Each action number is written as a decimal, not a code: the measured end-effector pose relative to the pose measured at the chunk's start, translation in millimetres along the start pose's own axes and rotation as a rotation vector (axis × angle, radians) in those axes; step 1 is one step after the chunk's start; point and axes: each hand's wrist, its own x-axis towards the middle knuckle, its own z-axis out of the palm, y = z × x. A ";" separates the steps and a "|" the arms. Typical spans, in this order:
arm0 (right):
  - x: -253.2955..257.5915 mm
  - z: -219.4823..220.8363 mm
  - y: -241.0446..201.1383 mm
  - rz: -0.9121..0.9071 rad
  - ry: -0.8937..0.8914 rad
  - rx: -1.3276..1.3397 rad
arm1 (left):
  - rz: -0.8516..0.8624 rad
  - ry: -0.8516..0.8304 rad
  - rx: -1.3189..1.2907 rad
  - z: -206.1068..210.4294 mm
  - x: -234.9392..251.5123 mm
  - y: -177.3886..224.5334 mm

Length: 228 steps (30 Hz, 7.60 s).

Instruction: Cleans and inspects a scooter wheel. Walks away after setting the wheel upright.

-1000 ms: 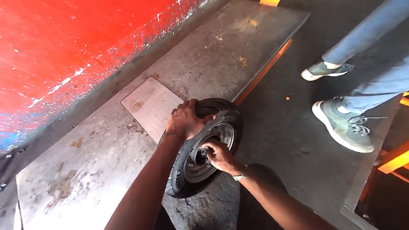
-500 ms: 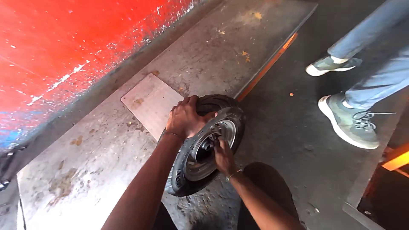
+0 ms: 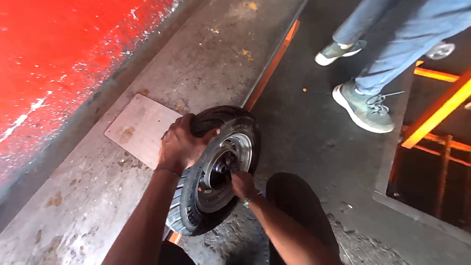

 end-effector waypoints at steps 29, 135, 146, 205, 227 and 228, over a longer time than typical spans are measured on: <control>5.3 -1.9 -0.5 -0.073 -0.091 -0.022 | -0.038 0.001 0.009 1.3 0.5 2.0; 8.1 9.4 -3.2 0.032 -0.227 0.151 | -0.032 -0.026 0.027 -0.6 1.5 2.7; -16.9 -3.9 -48.1 0.350 -0.437 1.672 | -0.038 0.000 0.037 -0.2 2.2 8.5; -109.8 -49.2 21.0 0.351 -0.135 1.549 | -0.054 -0.080 0.035 -6.5 2.0 8.3; 5.8 56.6 -3.9 0.157 0.620 0.611 | -0.016 -0.069 0.032 -6.5 2.3 6.0; 10.5 46.5 2.6 0.097 0.613 0.525 | -0.014 -0.069 0.033 -5.9 1.5 5.9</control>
